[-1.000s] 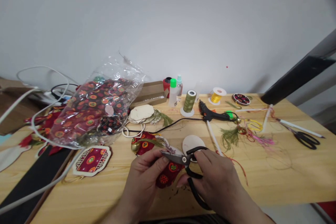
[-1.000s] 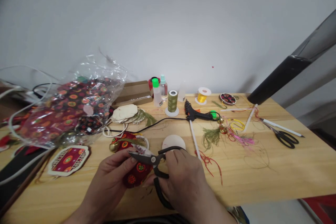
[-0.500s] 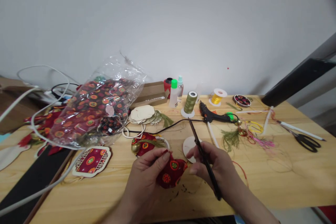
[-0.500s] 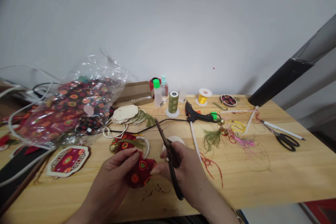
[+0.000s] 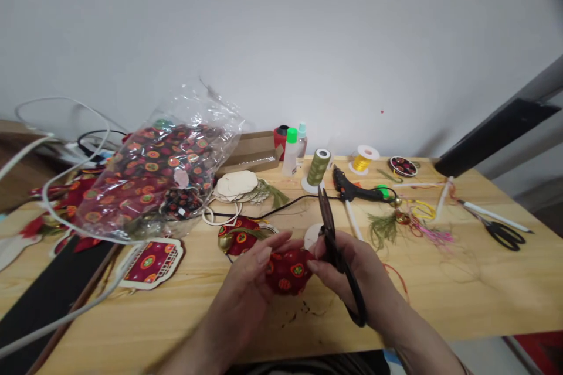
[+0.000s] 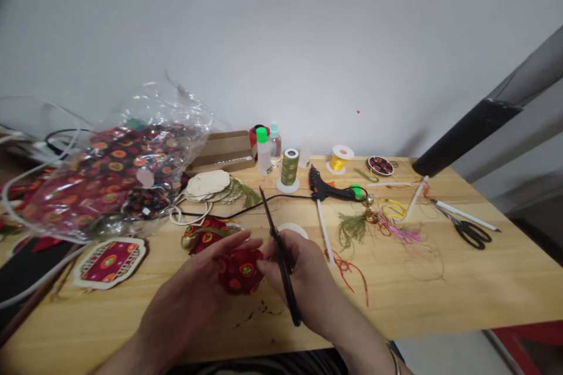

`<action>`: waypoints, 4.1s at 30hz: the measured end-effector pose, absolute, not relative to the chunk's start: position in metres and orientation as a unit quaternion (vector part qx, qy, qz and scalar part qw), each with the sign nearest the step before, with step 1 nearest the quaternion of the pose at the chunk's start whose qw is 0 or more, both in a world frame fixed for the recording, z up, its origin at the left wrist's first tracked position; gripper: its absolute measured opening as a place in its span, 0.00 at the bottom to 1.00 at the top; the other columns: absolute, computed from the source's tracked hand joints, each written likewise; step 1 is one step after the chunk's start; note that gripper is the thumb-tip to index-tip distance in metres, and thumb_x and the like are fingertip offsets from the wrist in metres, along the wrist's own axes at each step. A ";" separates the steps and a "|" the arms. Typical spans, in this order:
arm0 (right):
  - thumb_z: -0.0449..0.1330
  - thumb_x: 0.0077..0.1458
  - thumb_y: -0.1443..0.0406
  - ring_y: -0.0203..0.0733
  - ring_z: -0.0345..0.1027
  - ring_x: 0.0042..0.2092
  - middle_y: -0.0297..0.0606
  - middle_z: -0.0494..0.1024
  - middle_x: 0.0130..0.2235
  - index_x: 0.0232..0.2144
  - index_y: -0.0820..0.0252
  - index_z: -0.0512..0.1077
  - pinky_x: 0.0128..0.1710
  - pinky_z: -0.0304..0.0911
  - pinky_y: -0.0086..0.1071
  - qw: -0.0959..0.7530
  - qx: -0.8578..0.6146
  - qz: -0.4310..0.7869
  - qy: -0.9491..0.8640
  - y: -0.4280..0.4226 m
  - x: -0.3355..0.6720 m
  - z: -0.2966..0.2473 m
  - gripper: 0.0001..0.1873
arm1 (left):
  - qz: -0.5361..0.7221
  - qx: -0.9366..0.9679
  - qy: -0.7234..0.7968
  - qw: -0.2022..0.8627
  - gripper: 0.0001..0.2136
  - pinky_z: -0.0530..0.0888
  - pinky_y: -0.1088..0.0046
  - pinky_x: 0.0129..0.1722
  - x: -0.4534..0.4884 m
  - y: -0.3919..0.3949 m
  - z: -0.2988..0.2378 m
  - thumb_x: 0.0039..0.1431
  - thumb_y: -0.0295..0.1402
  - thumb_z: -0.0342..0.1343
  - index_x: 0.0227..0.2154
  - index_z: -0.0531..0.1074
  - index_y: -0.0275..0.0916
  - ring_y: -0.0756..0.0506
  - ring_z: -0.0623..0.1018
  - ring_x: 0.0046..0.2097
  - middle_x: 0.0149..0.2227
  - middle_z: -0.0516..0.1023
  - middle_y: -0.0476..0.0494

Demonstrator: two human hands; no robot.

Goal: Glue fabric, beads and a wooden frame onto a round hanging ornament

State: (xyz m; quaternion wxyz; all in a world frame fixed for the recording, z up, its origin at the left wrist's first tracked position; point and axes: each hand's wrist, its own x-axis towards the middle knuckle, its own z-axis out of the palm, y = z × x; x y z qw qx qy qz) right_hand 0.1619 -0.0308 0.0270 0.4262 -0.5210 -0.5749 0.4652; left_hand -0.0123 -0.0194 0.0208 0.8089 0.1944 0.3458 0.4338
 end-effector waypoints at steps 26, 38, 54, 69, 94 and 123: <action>0.61 0.45 0.63 0.33 0.59 0.27 0.30 0.68 0.25 0.26 0.60 0.67 0.26 0.57 0.26 0.412 -0.563 0.489 -0.523 -0.027 0.165 0.019 0.07 | 0.358 0.234 0.442 0.789 0.13 0.75 0.72 0.29 -0.004 -0.018 0.012 0.42 0.32 0.68 0.33 0.79 0.33 0.47 0.78 0.27 0.29 0.82 0.39; 0.61 0.47 0.60 0.34 0.56 0.25 0.28 0.65 0.23 0.27 0.58 0.66 0.25 0.54 0.27 0.393 -0.614 0.386 -0.564 -0.032 0.170 0.026 0.09 | 0.355 0.289 0.463 0.759 0.10 0.73 0.77 0.27 -0.006 -0.017 0.018 0.45 0.32 0.66 0.30 0.80 0.31 0.48 0.78 0.26 0.28 0.82 0.39; 0.61 0.49 0.54 0.46 0.68 0.31 0.39 0.73 0.29 0.31 0.59 0.65 0.28 0.58 0.34 0.288 -0.639 0.006 -0.713 -0.055 0.145 0.008 0.15 | 0.465 0.219 0.448 0.731 0.11 0.75 0.74 0.29 -0.007 -0.010 0.016 0.40 0.31 0.69 0.29 0.79 0.34 0.47 0.78 0.30 0.29 0.82 0.43; 0.58 0.52 0.57 0.46 0.68 0.32 0.40 0.74 0.31 0.34 0.61 0.66 0.29 0.58 0.34 0.276 -0.627 -0.009 -0.729 -0.052 0.147 0.009 0.13 | 0.446 0.211 0.436 0.752 0.10 0.76 0.72 0.31 -0.005 -0.012 0.021 0.40 0.29 0.68 0.29 0.79 0.35 0.47 0.78 0.30 0.29 0.82 0.43; 0.59 0.51 0.62 0.43 0.69 0.28 0.37 0.74 0.26 0.29 0.60 0.66 0.26 0.52 0.32 0.269 -0.618 -0.019 -0.738 -0.052 0.149 0.005 0.07 | 0.430 0.179 0.416 0.781 0.09 0.76 0.68 0.35 -0.005 -0.013 0.018 0.43 0.28 0.66 0.31 0.78 0.36 0.46 0.78 0.35 0.32 0.81 0.45; 0.62 0.44 0.61 0.34 0.62 0.27 0.30 0.68 0.26 0.25 0.58 0.64 0.26 0.61 0.28 0.452 -0.518 0.539 -0.487 -0.024 0.158 0.018 0.11 | 0.409 0.254 0.460 0.746 0.11 0.75 0.70 0.32 -0.005 -0.014 0.024 0.42 0.33 0.67 0.30 0.80 0.33 0.45 0.78 0.30 0.31 0.82 0.39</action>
